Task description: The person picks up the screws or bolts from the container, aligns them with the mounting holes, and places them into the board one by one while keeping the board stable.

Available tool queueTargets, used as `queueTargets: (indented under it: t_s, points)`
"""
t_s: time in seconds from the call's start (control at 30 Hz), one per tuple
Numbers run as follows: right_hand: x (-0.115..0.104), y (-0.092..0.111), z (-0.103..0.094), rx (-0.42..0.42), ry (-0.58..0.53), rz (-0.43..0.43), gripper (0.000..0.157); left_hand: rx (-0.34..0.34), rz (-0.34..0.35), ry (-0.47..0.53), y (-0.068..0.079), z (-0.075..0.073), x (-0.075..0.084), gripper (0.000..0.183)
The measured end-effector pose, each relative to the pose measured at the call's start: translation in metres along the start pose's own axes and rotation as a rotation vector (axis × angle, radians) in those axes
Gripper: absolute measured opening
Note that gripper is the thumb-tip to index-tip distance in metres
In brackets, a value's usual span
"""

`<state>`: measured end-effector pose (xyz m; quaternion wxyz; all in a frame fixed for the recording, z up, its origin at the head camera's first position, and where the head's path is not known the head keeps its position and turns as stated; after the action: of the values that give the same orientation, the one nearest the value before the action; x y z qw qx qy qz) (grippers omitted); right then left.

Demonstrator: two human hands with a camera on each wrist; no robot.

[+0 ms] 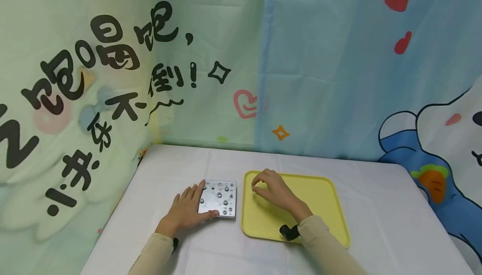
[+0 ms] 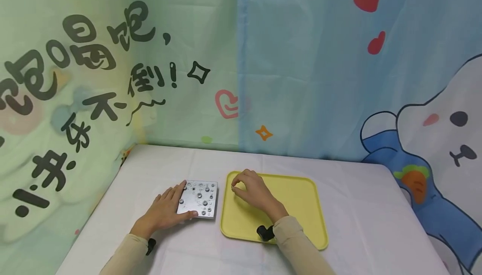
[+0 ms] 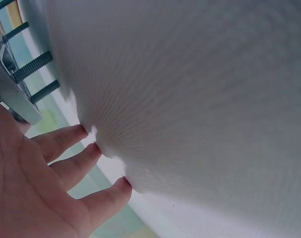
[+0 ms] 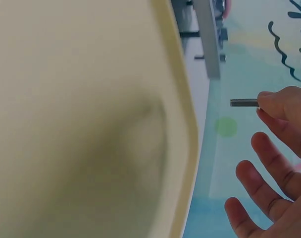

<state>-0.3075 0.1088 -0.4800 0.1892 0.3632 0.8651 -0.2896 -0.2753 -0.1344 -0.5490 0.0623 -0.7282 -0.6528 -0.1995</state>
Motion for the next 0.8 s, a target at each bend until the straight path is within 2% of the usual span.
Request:
queueTargets:
  t_s: [0.37, 0.8]
  points:
    - [-0.022, -0.047, 0.028, -0.031, -0.075, 0.02, 0.006, -0.009, -0.023, -0.015, -0.002, 0.0, -0.003, 0.114]
    - [-0.037, -0.08, 0.068, -0.119, -0.08, 0.037, 0.004, -0.003, -0.007, -0.021, -0.004, 0.001, -0.005, 0.114]
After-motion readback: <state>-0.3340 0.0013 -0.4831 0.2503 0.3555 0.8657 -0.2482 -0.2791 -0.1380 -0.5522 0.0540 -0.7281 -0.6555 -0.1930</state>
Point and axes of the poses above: each hand's wrist, its own y-axis away from the middle knuckle, its own z-axis out of the palm, x = y × z, the point moved 9 cm from there along -y, towards the middle knuckle, and after that the axes turned 8 degrees about -z, right-handed, at the moved point
